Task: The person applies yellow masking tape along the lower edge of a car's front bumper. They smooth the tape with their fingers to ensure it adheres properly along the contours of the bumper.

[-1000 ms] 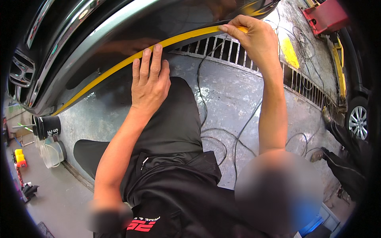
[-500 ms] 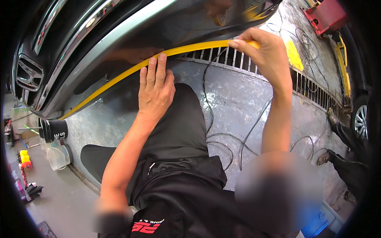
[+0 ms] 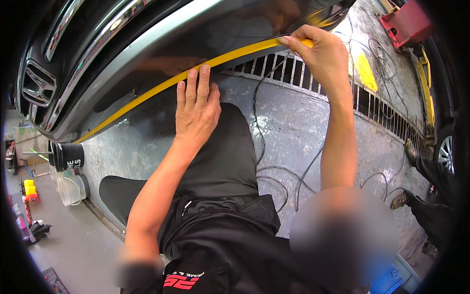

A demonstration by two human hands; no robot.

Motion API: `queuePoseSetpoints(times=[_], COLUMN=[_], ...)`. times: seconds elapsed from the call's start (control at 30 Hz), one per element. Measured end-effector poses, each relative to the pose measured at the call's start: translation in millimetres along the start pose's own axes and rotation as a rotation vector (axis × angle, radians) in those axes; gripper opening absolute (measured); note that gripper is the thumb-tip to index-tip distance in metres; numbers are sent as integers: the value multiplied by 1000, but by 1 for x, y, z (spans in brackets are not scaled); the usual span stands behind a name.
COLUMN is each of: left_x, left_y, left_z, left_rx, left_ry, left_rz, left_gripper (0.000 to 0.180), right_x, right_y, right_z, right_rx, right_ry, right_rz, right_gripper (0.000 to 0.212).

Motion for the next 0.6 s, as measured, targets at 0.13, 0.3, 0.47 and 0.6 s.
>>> queuePoseSetpoints(times=[0.13, 0.3, 0.47, 0.6], left_x=[-12, -17, -22, -14], left_y=[7, 28, 50, 62], left_z=[-6, -45, -81, -91], left_rx=[60, 226, 287, 294], left_ry=[11, 25, 51, 111], left_rz=[152, 182, 117, 62], left_gripper=[57, 52, 32, 19], right_x=[7, 7, 11, 14], right_y=[4, 6, 7, 8], right_z=[1, 0, -2, -7], right_rx=[27, 65, 103, 87], right_ry=[-15, -21, -78, -111], right_rz=[-3, -15, -102, -112], right_gripper=[38, 37, 38, 37])
Point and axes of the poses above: each hand's wrist, its own z-axis away from the middle knuckle, its own x-axis out of the palm, y = z × x, the point moved 10 cm from there along -z, towards the middle knuckle, and after that the axes turned 6 degrees about z, right-handed, at the moved point
